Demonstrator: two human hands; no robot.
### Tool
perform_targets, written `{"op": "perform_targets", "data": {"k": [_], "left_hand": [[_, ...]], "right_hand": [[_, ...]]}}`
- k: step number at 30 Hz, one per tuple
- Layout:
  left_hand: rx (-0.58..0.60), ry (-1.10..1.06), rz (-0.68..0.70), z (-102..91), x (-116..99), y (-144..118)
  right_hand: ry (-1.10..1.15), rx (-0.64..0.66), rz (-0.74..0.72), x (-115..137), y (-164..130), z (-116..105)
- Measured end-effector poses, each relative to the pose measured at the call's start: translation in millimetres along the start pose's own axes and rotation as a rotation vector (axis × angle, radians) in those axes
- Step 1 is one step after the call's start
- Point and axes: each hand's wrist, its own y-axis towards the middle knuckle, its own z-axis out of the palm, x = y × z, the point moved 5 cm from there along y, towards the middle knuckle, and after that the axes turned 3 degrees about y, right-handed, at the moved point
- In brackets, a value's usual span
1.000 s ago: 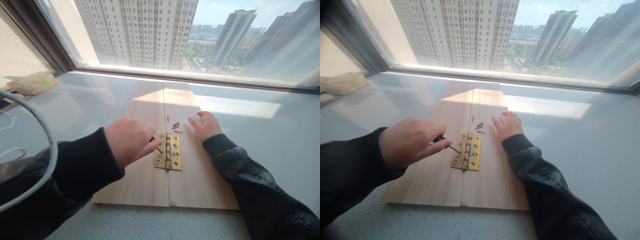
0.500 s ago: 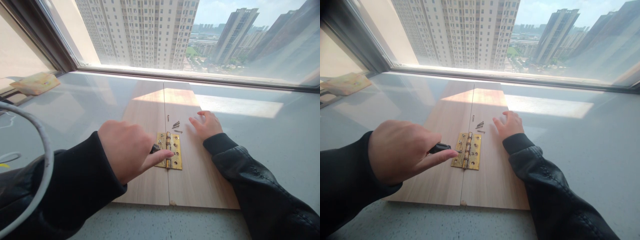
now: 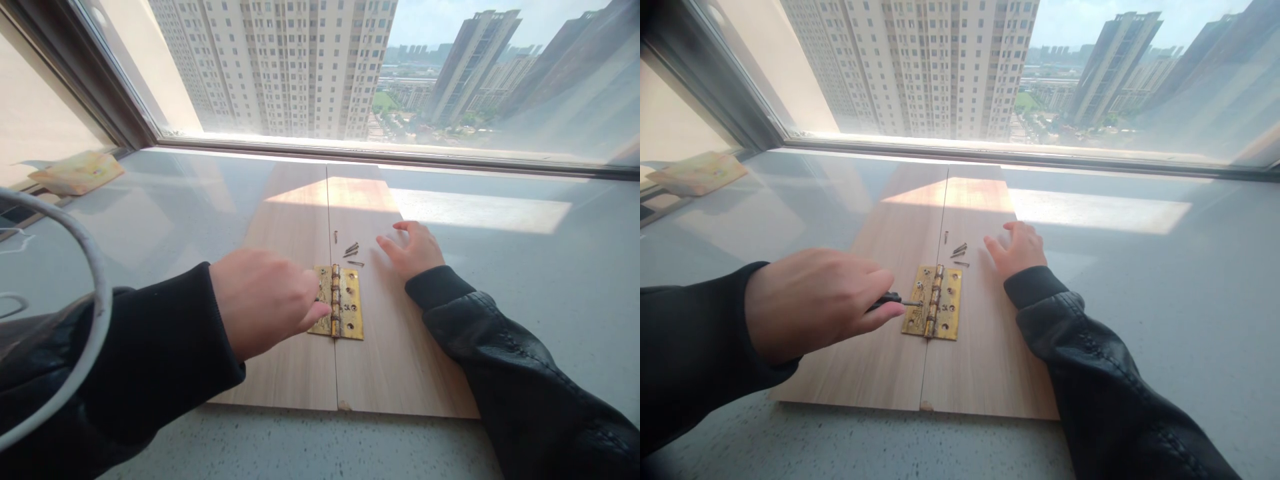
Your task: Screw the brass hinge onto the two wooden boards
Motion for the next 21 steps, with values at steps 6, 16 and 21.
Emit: {"op": "perform_targets", "data": {"k": [6, 16, 21], "left_hand": [[-0.004, 0.006, 0.267, -0.1, 3, 6], [0.108, -0.167, -0.27, 7.9, 12, -7], [0.097, -0.124, -0.191, 7.9, 9, 3]], "right_hand": [[-0.011, 0.005, 0.01, 1, -1, 1], [-0.014, -0.001, -0.006, -1, 0, 1], [-0.024, 0.007, 0.006, 1, 0, 0]]}}
